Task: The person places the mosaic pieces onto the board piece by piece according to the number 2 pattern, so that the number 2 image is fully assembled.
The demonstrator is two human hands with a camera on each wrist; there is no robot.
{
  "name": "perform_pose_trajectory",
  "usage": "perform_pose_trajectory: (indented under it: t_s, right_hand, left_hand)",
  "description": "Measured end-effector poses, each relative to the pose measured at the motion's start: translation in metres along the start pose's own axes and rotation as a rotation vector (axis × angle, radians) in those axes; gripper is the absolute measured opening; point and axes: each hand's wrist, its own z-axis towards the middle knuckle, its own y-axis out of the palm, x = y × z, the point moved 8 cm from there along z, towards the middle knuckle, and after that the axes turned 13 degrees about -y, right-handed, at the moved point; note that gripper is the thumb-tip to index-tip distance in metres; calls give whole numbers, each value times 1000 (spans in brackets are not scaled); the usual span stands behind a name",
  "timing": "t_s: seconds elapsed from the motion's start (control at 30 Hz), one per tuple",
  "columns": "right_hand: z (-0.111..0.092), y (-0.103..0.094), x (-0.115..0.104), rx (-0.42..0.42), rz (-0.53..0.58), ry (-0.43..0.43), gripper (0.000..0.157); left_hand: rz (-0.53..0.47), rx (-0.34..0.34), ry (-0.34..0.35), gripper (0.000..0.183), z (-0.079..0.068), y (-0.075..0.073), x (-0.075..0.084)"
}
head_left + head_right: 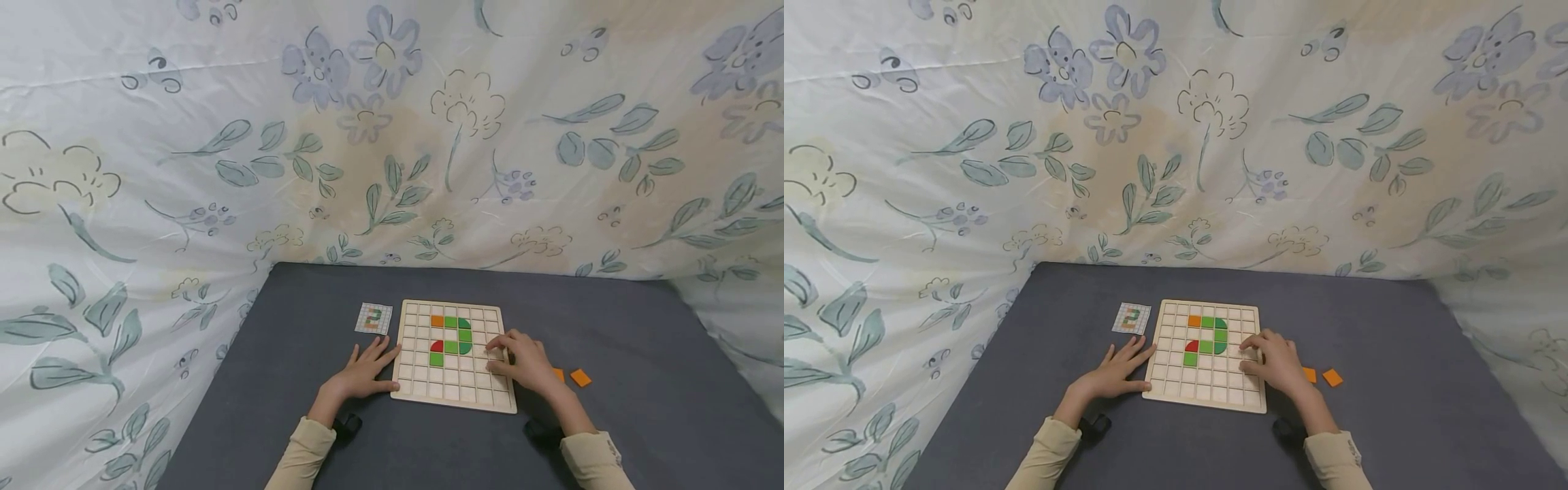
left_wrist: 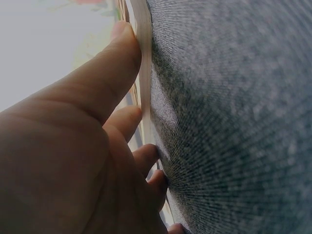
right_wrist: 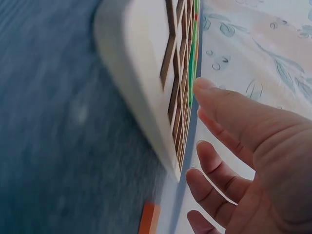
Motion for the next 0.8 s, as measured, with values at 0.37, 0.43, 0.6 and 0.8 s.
perform_pose_trajectory:
  t_s: [0.37, 0.43, 0.6, 0.8]
  right_hand:
    - [-16, -9, 20, 2, -31, 45, 28]
    - [-19, -11, 22, 6, -37, 40, 29]
    - [-26, -15, 30, 15, -61, 52, 27]
    - [-31, -23, 30, 9, -77, 67, 27]
  left_hand:
    - [-4, -4, 3, 76, -2, 0, 0]
    - [1, -4, 5, 77, -2, 0, 0]
    - [3, -5, 6, 76, -1, -1, 1]
    - [-1, -8, 10, 76, -1, -2, 2]
